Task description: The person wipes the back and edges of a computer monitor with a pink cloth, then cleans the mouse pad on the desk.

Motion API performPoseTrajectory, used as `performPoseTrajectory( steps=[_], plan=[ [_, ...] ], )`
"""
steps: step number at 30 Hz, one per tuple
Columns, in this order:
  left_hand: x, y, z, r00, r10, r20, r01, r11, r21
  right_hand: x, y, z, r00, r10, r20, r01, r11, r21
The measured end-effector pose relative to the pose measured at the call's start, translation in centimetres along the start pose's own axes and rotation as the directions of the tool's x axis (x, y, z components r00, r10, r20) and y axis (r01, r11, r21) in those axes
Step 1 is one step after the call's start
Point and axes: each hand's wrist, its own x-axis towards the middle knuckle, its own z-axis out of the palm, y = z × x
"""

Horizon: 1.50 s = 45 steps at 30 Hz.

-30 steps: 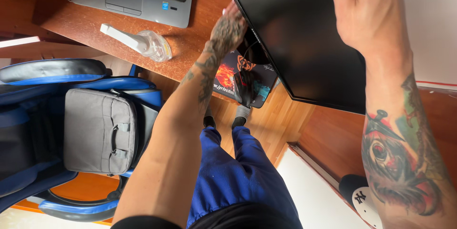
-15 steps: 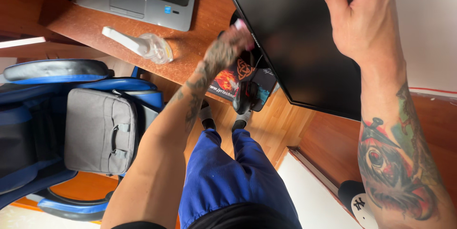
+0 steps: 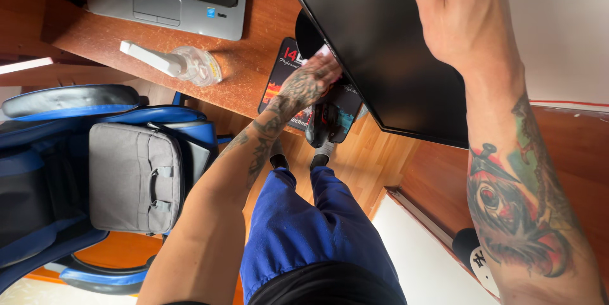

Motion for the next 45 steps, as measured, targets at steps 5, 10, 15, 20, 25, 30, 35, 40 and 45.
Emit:
performPoseTrajectory(
  steps=[5,10,15,20,25,30,35,40,45],
  plan=[
    [3.1,1.1,3.9,0.972,-0.036,0.230,0.042,0.999,-0.020,0.2,0.0,0.1,1.000,0.029,0.011,-0.030,0.999,0.023],
    [5.9,2.6,6.4,0.987,-0.122,0.109,0.130,0.989,-0.070,0.1,-0.3,0.2,0.994,0.110,0.016,-0.110,0.994,-0.012],
    [5.8,3.1,2.5,0.908,0.035,0.418,-0.075,0.994,0.078,0.2,-0.7,0.0,0.993,0.119,0.010,-0.116,0.981,-0.153],
    [2.2,0.7,0.7,0.973,0.154,0.171,-0.155,0.988,-0.005,0.5,-1.0,-0.2,0.992,0.125,0.020,-0.124,0.992,-0.024],
    [-0.1,-4.9,-1.6,0.993,-0.002,0.115,0.005,1.000,-0.028,0.5,-0.6,-0.2,0.998,0.070,0.011,-0.070,0.997,0.030],
    [2.8,-7.2,-3.1,0.946,-0.324,-0.026,0.323,0.946,-0.036,-0.3,0.4,0.2,0.980,0.198,0.014,-0.195,0.975,-0.105],
    [1.6,-1.2,-4.5,0.972,-0.232,0.026,0.233,0.970,-0.061,-0.3,0.5,0.1,1.000,-0.015,-0.017,0.013,0.997,-0.080],
    [-0.5,2.0,-6.4,0.990,-0.091,0.106,0.105,0.986,-0.129,0.0,-0.2,0.1,0.997,0.076,-0.007,-0.076,0.997,0.020],
    [2.6,-4.8,-5.6,0.946,-0.321,0.048,0.324,0.925,-0.200,-0.6,0.8,0.1,0.999,-0.049,-0.024,0.047,0.997,-0.067]
  ],
)
